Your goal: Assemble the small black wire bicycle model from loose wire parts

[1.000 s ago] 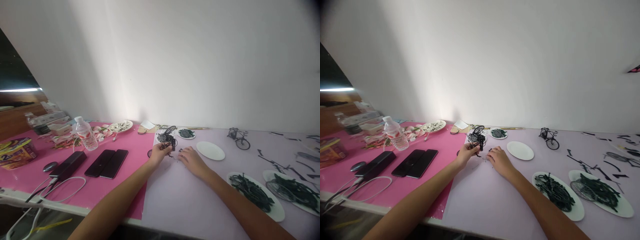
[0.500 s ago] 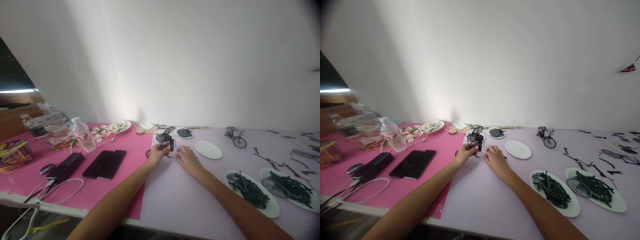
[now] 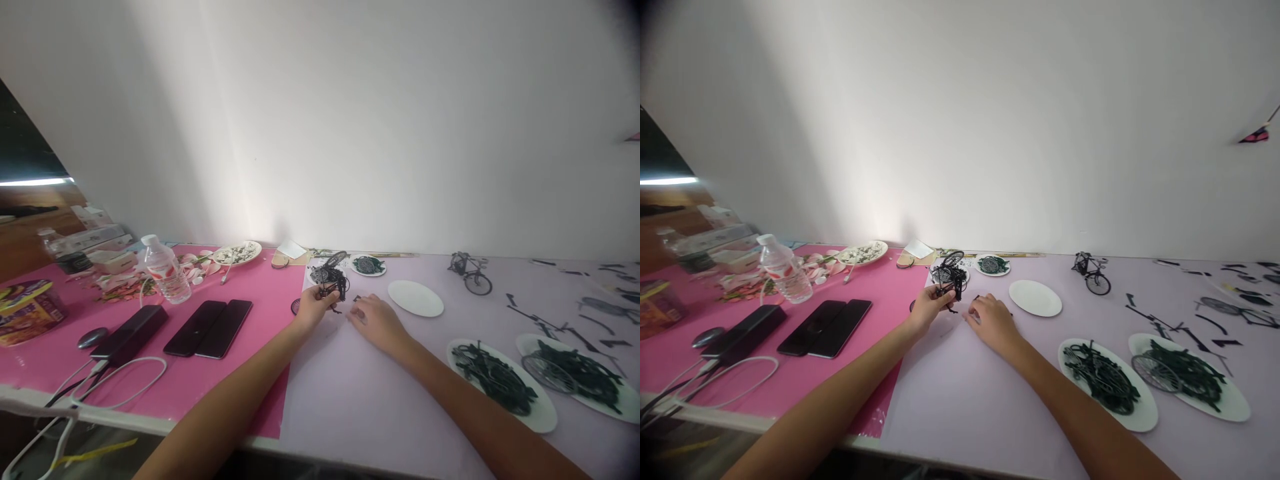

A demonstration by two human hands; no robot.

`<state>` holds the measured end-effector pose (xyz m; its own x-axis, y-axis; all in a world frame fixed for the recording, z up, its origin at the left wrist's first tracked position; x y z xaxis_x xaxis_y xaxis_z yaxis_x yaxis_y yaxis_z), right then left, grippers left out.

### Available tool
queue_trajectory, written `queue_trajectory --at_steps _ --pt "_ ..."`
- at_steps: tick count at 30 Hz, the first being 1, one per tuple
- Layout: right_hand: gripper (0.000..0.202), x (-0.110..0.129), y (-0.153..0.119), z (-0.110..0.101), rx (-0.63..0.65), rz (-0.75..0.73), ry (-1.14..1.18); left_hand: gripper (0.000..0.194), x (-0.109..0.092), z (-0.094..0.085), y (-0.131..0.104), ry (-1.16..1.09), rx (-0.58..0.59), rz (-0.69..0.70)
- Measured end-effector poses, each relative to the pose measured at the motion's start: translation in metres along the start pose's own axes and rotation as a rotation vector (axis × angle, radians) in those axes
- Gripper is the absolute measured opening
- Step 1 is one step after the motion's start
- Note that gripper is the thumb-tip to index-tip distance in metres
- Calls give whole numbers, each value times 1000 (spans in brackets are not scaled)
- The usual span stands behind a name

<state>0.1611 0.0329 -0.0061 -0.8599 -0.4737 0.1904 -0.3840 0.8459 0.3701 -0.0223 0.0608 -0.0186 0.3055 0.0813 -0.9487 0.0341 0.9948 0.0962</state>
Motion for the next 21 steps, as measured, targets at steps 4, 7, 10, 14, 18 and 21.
queue_trajectory --at_steps 4,7,10,14,18,21 --pt "23 7 -2 1 32 52 36 52 0 0 1 0 -5 11" --pt "20 7 -3 2 46 82 52 51 1 -1 2 20 5 25" --pt "19 6 -2 2 55 99 55 51 2 -1 3 20 4 31" --pt "22 6 -2 3 77 95 43 53 3 -2 3 4 1 39" --pt "22 5 -1 2 87 97 7 54 3 -2 3 8 -20 26" --pt "22 3 -1 2 94 68 10 52 2 -2 3 7 -34 30"
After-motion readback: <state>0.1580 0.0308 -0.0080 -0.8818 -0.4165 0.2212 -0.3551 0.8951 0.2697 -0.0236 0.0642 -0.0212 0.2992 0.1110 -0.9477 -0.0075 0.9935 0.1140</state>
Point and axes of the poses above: each hand's wrist, its own y-axis towards the middle knuckle, its own z-axis out of the palm, x = y × z, the point moved 2 cm from there along y, towards the middle knuckle, and after that the axes turned 2 degrees about z, right-handed, at the moved point
